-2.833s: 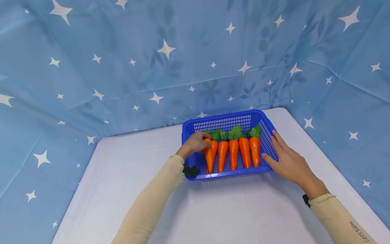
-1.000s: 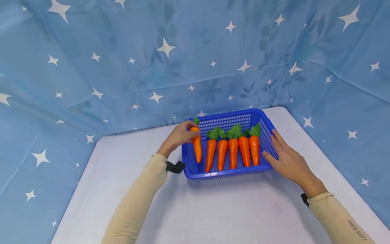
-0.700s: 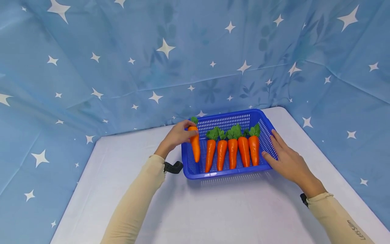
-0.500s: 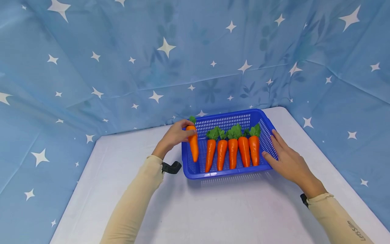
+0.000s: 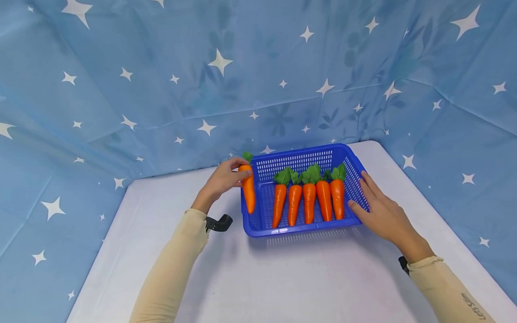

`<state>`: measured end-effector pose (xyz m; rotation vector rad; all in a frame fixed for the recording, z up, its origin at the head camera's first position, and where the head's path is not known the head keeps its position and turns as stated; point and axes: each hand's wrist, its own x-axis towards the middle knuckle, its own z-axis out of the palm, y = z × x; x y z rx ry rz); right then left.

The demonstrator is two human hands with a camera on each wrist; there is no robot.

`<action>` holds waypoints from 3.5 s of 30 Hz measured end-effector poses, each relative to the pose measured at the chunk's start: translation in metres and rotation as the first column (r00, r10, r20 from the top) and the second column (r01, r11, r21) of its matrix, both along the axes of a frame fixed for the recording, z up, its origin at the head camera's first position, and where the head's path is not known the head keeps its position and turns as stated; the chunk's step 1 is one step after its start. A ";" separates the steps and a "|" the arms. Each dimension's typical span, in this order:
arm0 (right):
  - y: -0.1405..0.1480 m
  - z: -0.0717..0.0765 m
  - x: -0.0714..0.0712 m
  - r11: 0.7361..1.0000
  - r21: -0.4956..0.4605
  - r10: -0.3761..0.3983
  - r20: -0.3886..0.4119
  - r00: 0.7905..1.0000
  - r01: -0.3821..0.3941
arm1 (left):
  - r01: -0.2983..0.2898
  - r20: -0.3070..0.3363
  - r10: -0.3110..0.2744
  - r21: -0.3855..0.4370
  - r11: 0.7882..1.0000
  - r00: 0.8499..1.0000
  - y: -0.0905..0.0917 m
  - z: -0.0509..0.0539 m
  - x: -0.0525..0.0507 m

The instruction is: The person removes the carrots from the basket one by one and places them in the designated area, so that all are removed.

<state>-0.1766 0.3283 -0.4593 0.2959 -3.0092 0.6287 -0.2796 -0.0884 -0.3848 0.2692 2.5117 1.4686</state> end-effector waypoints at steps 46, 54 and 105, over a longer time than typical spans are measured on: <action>0.001 0.000 -0.001 1.000 0.001 -0.017 0.021 1.000 0.017 | -0.065 0.045 0.064 0.018 0.998 0.997 -0.059 -0.023 0.012; 0.000 0.002 -0.001 1.000 0.002 -0.021 0.026 0.999 0.021 | -0.071 0.070 0.070 0.006 0.997 0.995 -0.060 -0.034 0.015; 0.001 -0.001 0.000 1.000 -0.018 -0.022 0.020 1.000 0.023 | -0.108 -0.003 0.111 -0.241 0.964 0.994 -0.035 -0.093 0.021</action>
